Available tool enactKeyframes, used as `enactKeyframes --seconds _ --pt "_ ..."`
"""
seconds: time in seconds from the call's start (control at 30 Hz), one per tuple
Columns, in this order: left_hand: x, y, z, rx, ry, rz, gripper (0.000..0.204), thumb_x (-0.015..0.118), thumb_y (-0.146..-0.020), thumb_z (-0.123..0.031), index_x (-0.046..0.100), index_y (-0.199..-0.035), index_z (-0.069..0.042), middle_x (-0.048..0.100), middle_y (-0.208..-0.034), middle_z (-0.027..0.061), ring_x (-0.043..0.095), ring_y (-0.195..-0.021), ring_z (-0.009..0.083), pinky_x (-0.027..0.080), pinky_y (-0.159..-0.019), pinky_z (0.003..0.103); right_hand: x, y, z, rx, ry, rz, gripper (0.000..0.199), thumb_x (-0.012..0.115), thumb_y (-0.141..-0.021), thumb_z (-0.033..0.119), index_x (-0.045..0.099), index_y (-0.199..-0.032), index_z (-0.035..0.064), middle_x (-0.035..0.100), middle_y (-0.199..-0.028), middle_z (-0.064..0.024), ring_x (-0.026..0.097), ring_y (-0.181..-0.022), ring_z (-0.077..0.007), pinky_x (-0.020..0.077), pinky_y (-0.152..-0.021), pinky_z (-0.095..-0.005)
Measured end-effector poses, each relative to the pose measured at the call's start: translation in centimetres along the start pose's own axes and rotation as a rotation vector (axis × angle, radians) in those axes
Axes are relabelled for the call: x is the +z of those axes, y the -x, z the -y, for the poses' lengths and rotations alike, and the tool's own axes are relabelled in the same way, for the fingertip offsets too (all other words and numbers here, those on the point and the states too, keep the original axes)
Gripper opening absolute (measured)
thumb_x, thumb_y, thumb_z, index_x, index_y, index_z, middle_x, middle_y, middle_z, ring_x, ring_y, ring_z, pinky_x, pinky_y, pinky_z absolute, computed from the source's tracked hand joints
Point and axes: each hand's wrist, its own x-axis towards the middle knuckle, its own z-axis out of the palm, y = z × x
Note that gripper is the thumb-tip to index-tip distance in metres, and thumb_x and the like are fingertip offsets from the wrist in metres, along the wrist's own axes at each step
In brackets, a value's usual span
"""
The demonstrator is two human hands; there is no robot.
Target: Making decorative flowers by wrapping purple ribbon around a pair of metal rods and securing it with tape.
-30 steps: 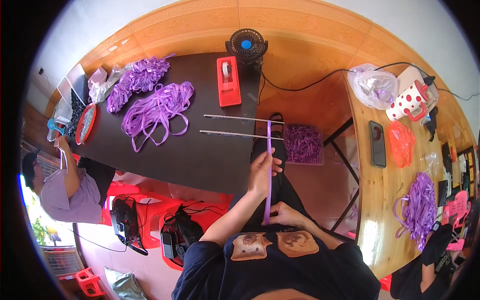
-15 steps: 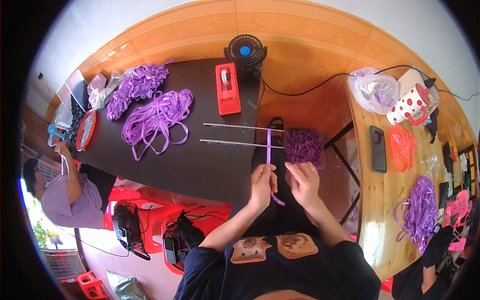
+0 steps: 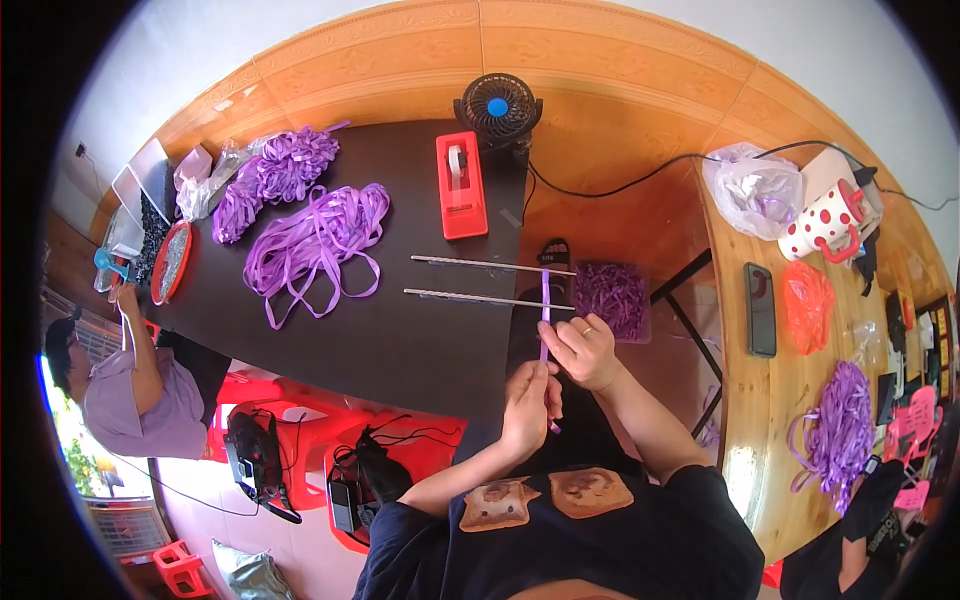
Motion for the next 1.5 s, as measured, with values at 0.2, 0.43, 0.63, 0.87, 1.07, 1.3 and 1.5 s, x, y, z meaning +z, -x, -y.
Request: enactKeyframes --seconds 0.2,0.43,0.63,0.87,1.07,1.3,1.5 --pt "-0.3 2.7 -1.4 -0.014 -0.115 0.076 0.024 0.038 -0.101 -0.022 0.053 -0.096 -0.004 0.048 -0.058 0.0005 0.042 -0.042 0.0063 0.033 -0.038 0.019 -0.6 0.1 0.8 -0.113 0.038 -0.035 0.034 0.065 -0.067 0.017 0.065 -0.095 -0.0008 0.051 -0.077 -0.0041 0.048 -0.059 -0.0151 0.0323 -0.050 -0.0292" --pt "-0.2 4.9 -6.3 -0.090 -0.243 0.215 0.025 0.036 -0.101 -0.020 0.053 -0.096 -0.001 0.051 -0.061 0.0027 0.046 -0.045 0.0074 0.036 -0.043 0.018 -2.3 -1.4 2.9 -0.083 -0.081 -0.128 0.032 0.073 -0.064 0.008 0.064 -0.094 -0.0008 0.051 -0.073 -0.0029 0.049 -0.056 -0.0138 0.0315 -0.047 -0.0280" --pt "-0.9 7.3 -12.3 -0.061 -0.241 0.797 0.041 0.033 -0.102 -0.027 0.053 -0.117 0.005 0.061 -0.073 0.0085 0.059 -0.063 0.0126 0.048 -0.060 0.023 -3.7 -3.7 2.4 0.166 -0.342 -0.244 0.028 0.075 -0.064 0.002 0.064 -0.089 0.0027 0.052 -0.063 -0.0048 0.052 -0.052 -0.0197 0.0371 -0.045 -0.0328" --pt "-1.2 1.5 -4.9 -0.121 -0.277 0.667 0.036 0.044 -0.099 -0.028 0.055 -0.118 0.000 0.062 -0.083 0.0057 0.058 -0.067 0.0096 0.045 -0.064 0.022 -4.5 -11.4 -4.4 0.687 -0.889 -0.080 0.009 0.064 -0.083 0.003 0.064 -0.078 -0.0049 0.059 -0.065 -0.0015 0.051 -0.056 -0.0067 0.0378 -0.048 -0.0219" --pt "-1.8 -6.1 1.2 0.093 -0.248 0.112 0.029 0.050 -0.096 -0.024 0.058 -0.116 -0.004 0.063 -0.089 0.0044 0.059 -0.070 0.0097 0.043 -0.063 0.021 0.7 -11.1 -9.7 0.946 -1.315 -0.132 0.006 0.066 -0.083 0.003 0.068 -0.078 0.0002 0.060 -0.064 0.0006 0.046 -0.052 -0.0020 0.0286 -0.045 -0.0180" --pt "0.7 -10.3 1.8 0.353 -0.198 -0.070 0.027 0.045 -0.098 -0.016 0.051 -0.121 -0.003 0.059 -0.099 0.0029 0.054 -0.082 0.0087 0.041 -0.072 0.021 5.0 -8.6 -11.8 1.267 -1.401 -0.053 0.008 0.063 -0.082 0.003 0.068 -0.076 0.0017 0.062 -0.064 -0.0008 0.045 -0.047 -0.0030 0.0301 -0.042 -0.0175" --pt "2.5 -12.2 0.8 0.694 -0.257 -0.113 0.037 0.045 -0.095 -0.003 0.043 -0.131 0.000 0.052 -0.119 0.0051 0.047 -0.112 0.0144 0.036 -0.095 0.028 8.0 -6.0 -11.8 1.431 -1.368 0.035 0.008 0.064 -0.077 0.003 0.064 -0.069 0.0044 0.054 -0.057 -0.0009 0.045 -0.046 -0.0076 0.0315 -0.042 -0.0206"
